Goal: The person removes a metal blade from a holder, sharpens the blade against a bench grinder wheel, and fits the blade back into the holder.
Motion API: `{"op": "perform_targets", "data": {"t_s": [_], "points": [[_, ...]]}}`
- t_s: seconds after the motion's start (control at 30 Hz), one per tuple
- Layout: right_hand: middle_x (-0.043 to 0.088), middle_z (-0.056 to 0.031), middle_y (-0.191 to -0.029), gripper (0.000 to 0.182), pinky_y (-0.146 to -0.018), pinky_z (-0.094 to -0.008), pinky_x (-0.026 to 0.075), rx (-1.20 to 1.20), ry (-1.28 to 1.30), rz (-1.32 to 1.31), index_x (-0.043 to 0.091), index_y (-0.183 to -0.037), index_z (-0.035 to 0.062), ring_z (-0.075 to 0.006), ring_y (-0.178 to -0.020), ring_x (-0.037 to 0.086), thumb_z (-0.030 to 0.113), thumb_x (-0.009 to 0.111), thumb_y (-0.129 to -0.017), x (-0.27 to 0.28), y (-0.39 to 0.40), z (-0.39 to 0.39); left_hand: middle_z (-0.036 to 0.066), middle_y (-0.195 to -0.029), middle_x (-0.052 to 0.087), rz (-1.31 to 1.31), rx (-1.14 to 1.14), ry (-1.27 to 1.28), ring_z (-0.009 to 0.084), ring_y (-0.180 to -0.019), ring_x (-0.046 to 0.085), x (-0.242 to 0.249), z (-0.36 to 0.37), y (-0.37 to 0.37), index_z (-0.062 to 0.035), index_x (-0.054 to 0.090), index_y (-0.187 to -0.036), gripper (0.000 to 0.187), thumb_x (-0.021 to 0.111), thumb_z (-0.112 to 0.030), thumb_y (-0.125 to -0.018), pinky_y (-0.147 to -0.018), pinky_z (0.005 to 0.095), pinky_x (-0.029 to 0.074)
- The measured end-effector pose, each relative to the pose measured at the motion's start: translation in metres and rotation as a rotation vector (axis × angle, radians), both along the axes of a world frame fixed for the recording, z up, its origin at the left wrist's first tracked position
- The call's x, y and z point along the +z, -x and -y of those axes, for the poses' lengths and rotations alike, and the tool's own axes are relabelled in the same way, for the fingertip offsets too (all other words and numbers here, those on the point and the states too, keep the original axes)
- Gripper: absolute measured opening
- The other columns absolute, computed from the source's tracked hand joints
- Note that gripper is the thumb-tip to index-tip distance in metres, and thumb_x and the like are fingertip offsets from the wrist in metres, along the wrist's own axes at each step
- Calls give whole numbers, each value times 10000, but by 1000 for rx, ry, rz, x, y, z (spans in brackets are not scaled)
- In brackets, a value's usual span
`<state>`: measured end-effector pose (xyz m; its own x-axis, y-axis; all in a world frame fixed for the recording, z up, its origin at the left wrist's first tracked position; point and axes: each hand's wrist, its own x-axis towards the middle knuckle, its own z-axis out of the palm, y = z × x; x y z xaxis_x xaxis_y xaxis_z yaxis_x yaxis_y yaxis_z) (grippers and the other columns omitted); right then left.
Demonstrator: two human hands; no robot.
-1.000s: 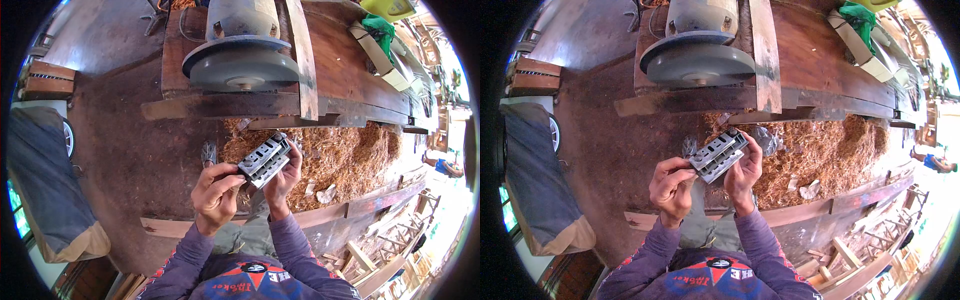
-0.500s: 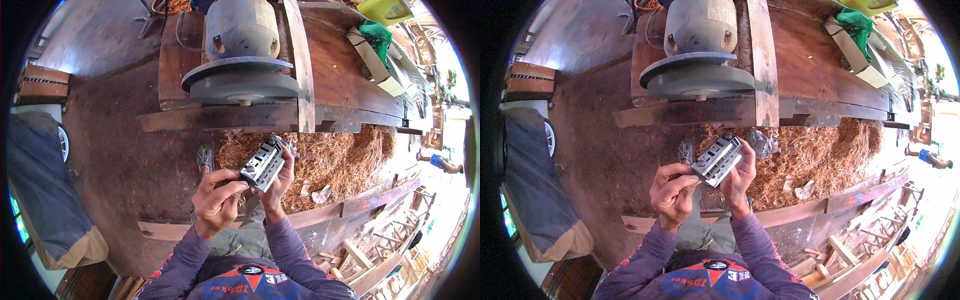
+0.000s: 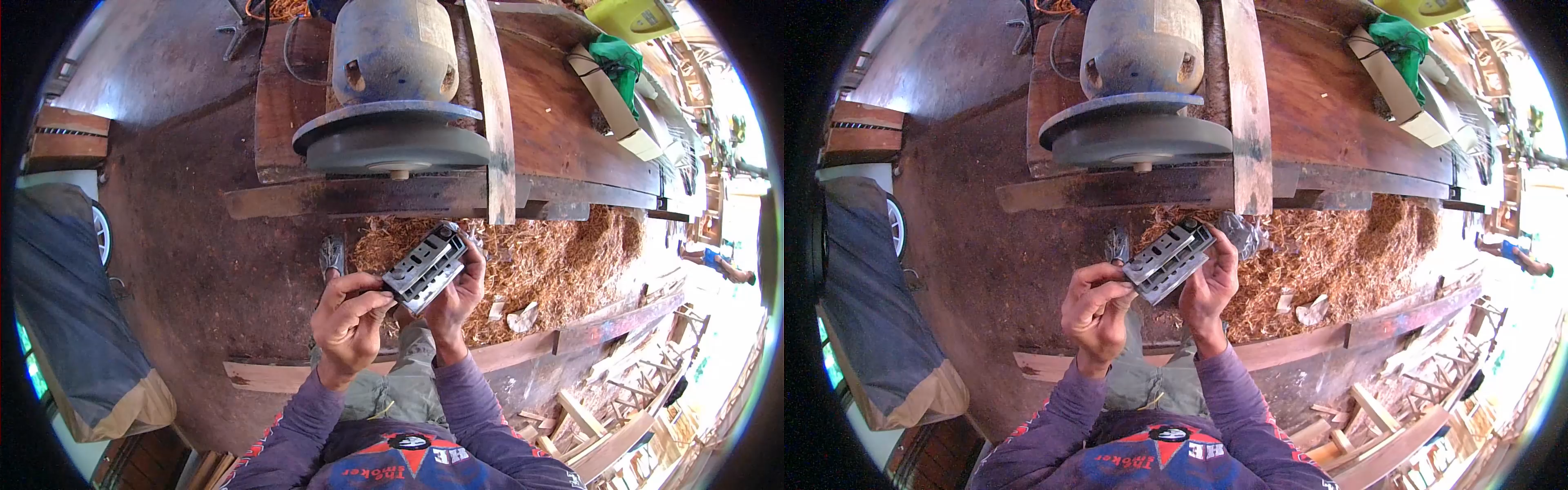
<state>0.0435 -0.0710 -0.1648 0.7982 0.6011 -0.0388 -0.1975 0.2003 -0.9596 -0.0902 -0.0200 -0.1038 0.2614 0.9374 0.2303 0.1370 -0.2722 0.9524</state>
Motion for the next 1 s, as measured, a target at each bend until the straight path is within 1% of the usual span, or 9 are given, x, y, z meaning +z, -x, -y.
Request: {"op": "perform_targets", "data": {"t_s": [0.1, 0.33, 0.43, 0.67, 0.8, 0.87, 0.9, 0.97, 1.0], "points": [[594, -122, -1259, 415, -1000, -303, 477, 0, -16, -3, 471, -1328, -58, -170, -1149, 592, -48, 594, -932, 0, -1, -1, 132, -982, 666, -37, -22, -29, 201, -851, 665, -1, -1, 1, -57, 698, -895, 162, 783, 20, -781, -720, 294, 545], [573, -133, -1293, 478, -1024, -330, 470, 38, -28, -134, 453, -1344, -51, -193, -1172, 582, -2, 655, -915, -8, -1, 7, 119, -988, 666, -52, -50, -59, 206, -869, 665, 6, 2, -1, -67, 714, -901, 176, 795, 17, -770, -763, 304, 549], [572, -129, -1294, 483, -1019, -327, 474, 34, -16, -87, 456, -1342, -49, -190, -1172, 578, 11, 664, -911, -3, -2, 7, 117, -985, 665, -52, -66, -47, 209, -881, 667, 6, 4, 0, -71, 719, -906, 184, 799, 17, -766, -784, 313, 554], [577, -131, -1281, 490, -1015, -326, 478, 47, -49, -103, 450, -1345, -50, -188, -1149, 590, 17, 668, -911, 2, -4, 6, 120, -996, 659, -53, -74, -66, 213, -887, 667, 1, 8, 0, -58, 714, -907, 170, 802, -4, -772, -855, 337, 554], [589, -141, -1270, 456, -1001, -322, 488, 30, -52, -70, 451, -1338, -50, -195, -1147, 602, -4, 641, -927, 1, -2, 2, 117, -1014, 649, -73, -72, -45, 201, -888, 662, 5, 3, -1, -34, 698, -892, 131, 766, 24, -796, -833, 330, 557], [604, -153, -1254, 437, -981, -320, 505, 23, -49, -50, 455, -1337, -34, -204, -1154, 608, -45, 614, -930, 0, 0, -2, 107, -1033, 638, 46, 96, 184, 169, -861, 654, -3, 0, -6, -10, 677, -897, 104, 709, 62, -829, -786, 309, 558], [613, -132, -1237, 404, -957, -301, 506, 21, -2, -87, 503, -1300, -25, -190, -1102, 621, -66, 621, -916, 7, 2, -5, 107, -1033, 638, 37, 104, 180, 169, -861, 654, -8, -3, -10, -10, 677, -897, 104, 709, 62, -829, -786, 309, 558], [645, -109, -1162, 358, -892, -274, 513, -19, 281, 195, 562, -1230, -28, -164, -1018, 632, -43, 671, -889, -9, -1, -6, 89, -1063, 625, 303, 228, 419, 140, -839, 653, -24, -11, -15, 1, 659, -928, 113, 657, 87, -855, -741, 278, 549], [645, -109, -1162, 358, -892, -274, 513, -16, 284, 190, 562, -1230, -28, -164, -1018, 632, -43, 671, -889, -9, 0, -12, 84, -1031, 634, 258, 236, 401, 139, -821, 665, -33, -17, -16, 24, 648, -977, 96, 650, 58, -887, -729, 264, 552]]}}
